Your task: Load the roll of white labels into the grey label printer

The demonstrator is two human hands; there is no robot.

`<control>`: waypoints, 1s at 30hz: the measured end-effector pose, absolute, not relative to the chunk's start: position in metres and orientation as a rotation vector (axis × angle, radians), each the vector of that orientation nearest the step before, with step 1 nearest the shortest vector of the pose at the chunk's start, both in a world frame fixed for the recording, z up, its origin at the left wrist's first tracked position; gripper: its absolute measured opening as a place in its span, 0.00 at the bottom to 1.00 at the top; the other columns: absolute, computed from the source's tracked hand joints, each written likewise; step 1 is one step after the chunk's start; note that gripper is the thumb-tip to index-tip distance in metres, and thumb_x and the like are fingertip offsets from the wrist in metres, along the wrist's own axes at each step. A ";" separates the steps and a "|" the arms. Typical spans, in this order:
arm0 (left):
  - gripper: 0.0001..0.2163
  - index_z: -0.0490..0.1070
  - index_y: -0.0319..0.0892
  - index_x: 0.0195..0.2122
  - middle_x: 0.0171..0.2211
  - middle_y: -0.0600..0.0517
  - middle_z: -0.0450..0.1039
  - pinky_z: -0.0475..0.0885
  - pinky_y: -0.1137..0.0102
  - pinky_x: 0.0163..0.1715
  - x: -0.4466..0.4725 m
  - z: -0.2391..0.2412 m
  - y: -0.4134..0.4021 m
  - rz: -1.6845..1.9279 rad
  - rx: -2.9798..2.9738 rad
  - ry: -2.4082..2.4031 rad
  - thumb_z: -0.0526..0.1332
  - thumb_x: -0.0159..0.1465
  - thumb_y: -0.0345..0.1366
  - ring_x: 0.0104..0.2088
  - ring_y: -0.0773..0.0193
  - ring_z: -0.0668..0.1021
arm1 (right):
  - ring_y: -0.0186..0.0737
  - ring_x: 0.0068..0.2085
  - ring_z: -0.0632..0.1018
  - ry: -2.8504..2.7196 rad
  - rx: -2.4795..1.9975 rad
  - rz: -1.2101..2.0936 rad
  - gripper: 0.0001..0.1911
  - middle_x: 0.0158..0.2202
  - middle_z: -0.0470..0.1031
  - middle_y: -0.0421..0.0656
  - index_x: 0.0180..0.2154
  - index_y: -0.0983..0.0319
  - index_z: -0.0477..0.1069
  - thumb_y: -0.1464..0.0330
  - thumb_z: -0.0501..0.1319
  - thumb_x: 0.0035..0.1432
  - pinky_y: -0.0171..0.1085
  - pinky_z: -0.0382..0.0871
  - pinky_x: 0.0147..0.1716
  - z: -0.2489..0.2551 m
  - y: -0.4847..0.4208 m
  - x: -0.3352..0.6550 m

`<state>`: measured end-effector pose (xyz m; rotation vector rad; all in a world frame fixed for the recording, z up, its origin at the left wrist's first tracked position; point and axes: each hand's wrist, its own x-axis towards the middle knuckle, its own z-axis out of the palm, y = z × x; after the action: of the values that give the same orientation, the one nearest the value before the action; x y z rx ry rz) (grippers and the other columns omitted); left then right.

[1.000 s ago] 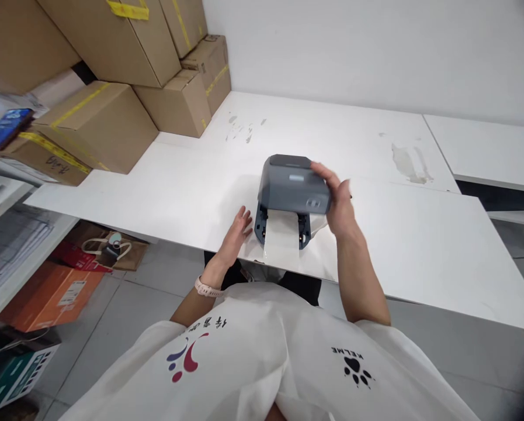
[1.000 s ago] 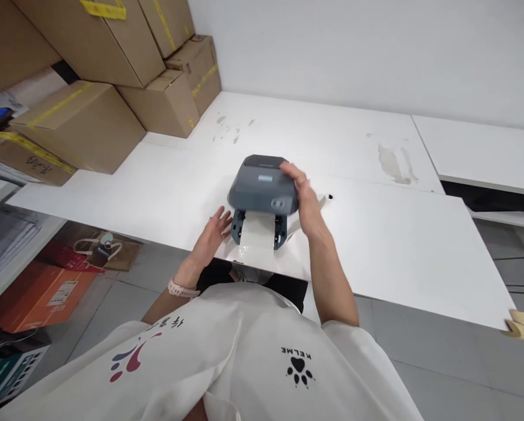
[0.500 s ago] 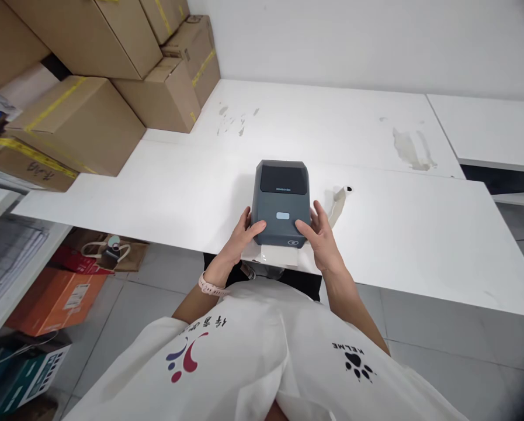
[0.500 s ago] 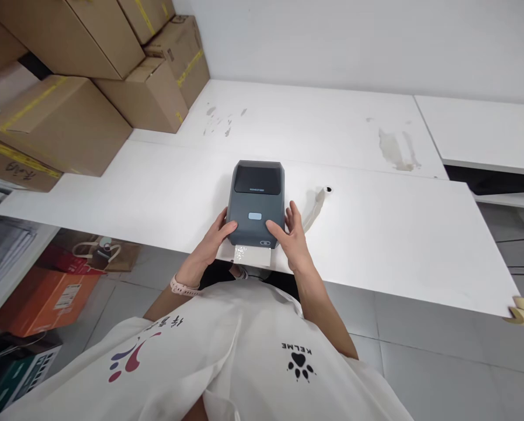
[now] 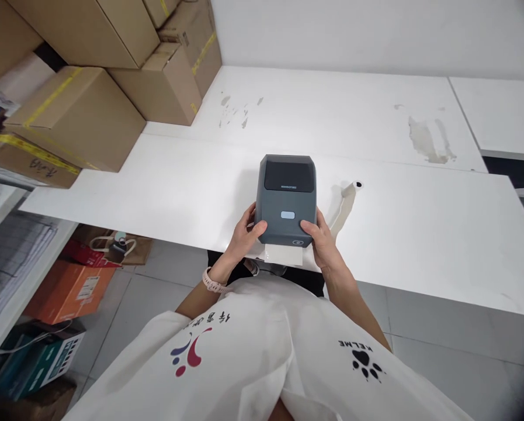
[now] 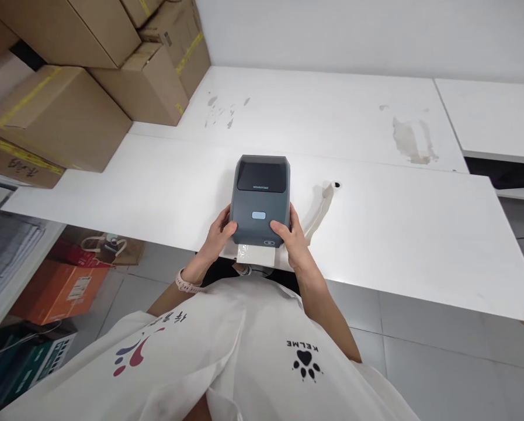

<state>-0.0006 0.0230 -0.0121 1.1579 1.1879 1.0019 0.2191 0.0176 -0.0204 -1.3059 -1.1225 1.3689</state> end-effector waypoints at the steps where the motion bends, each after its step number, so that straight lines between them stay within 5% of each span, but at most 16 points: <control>1: 0.38 0.61 0.46 0.68 0.69 0.41 0.65 0.73 0.57 0.59 -0.002 -0.012 0.015 1.016 1.172 1.253 0.65 0.62 0.60 0.65 0.47 0.72 | 0.56 0.71 0.67 -1.074 -1.284 1.385 0.46 0.73 0.62 0.44 0.73 0.51 0.50 0.48 0.63 0.61 0.60 0.64 0.69 -0.021 0.017 0.218; 3: 0.31 0.66 0.46 0.62 0.62 0.42 0.71 0.74 0.62 0.51 -0.004 -0.012 -0.005 1.044 1.195 1.446 0.64 0.63 0.58 0.56 0.54 0.76 | 0.57 0.71 0.66 -0.987 -1.255 1.409 0.44 0.72 0.64 0.41 0.72 0.48 0.55 0.49 0.66 0.58 0.60 0.63 0.70 -0.022 0.017 0.217; 5: 0.21 0.74 0.44 0.45 0.42 0.49 0.77 0.72 0.67 0.40 -0.005 -0.011 -0.024 0.995 1.182 1.550 0.64 0.63 0.57 0.39 0.61 0.76 | 0.57 0.71 0.66 -0.943 -1.251 1.417 0.44 0.71 0.66 0.39 0.70 0.47 0.58 0.48 0.68 0.56 0.60 0.62 0.70 -0.022 0.017 0.217; 8: 0.23 0.70 0.42 0.25 0.21 0.57 0.64 0.63 0.70 0.28 0.000 -0.008 -0.038 0.742 1.093 1.315 0.62 0.64 0.57 0.24 0.69 0.65 | 0.58 0.70 0.68 -0.940 -1.257 1.399 0.46 0.68 0.69 0.40 0.70 0.47 0.59 0.47 0.69 0.53 0.60 0.63 0.69 -0.021 0.018 0.217; 11: 0.21 0.69 0.42 0.24 0.18 0.59 0.60 0.60 0.71 0.26 0.009 0.001 -0.035 0.650 0.944 1.102 0.65 0.62 0.54 0.22 0.71 0.60 | 0.58 0.70 0.68 -0.960 -1.263 1.389 0.47 0.68 0.70 0.40 0.70 0.47 0.58 0.47 0.68 0.52 0.60 0.63 0.69 -0.019 0.019 0.216; 18: 0.20 0.70 0.42 0.24 0.20 0.57 0.63 0.61 0.71 0.26 0.003 0.010 -0.029 0.579 1.103 1.098 0.64 0.62 0.52 0.23 0.70 0.65 | 0.51 0.76 0.54 -0.904 -1.396 1.220 0.58 0.77 0.49 0.45 0.75 0.49 0.41 0.54 0.70 0.50 0.55 0.57 0.72 0.002 0.021 0.202; 24: 0.23 0.71 0.42 0.23 0.22 0.55 0.68 0.66 0.70 0.29 -0.024 -0.004 -0.023 0.841 1.228 1.244 0.59 0.67 0.55 0.25 0.68 0.70 | 0.53 0.73 0.61 -1.087 -1.459 1.057 0.58 0.74 0.55 0.48 0.74 0.53 0.47 0.55 0.72 0.48 0.54 0.60 0.71 0.010 0.033 0.195; 26: 0.18 0.76 0.43 0.32 0.31 0.52 0.76 0.71 0.69 0.35 -0.027 -0.005 -0.019 1.006 1.248 1.366 0.60 0.67 0.53 0.32 0.64 0.76 | 0.53 0.72 0.62 -1.109 -1.462 1.032 0.56 0.73 0.57 0.48 0.74 0.52 0.47 0.57 0.71 0.48 0.56 0.62 0.69 0.007 0.036 0.196; 28: 0.18 0.77 0.47 0.49 0.50 0.48 0.79 0.75 0.65 0.47 -0.024 -0.005 -0.015 1.102 1.279 1.415 0.60 0.68 0.53 0.49 0.58 0.79 | 0.54 0.71 0.62 -1.155 -1.461 1.000 0.55 0.72 0.58 0.46 0.74 0.48 0.46 0.58 0.69 0.50 0.58 0.64 0.68 0.004 0.038 0.197; 30: 0.25 0.68 0.52 0.65 0.69 0.48 0.67 0.70 0.60 0.62 -0.016 -0.005 -0.012 1.098 1.302 1.377 0.59 0.70 0.53 0.66 0.53 0.71 | 0.55 0.71 0.62 -1.200 -1.450 0.978 0.54 0.72 0.59 0.45 0.74 0.45 0.45 0.57 0.68 0.52 0.60 0.65 0.67 0.003 0.040 0.198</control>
<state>-0.0162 -0.0115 -0.0049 1.3018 1.3767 1.0977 0.1981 0.0397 0.0028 -1.4500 -1.2003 0.9776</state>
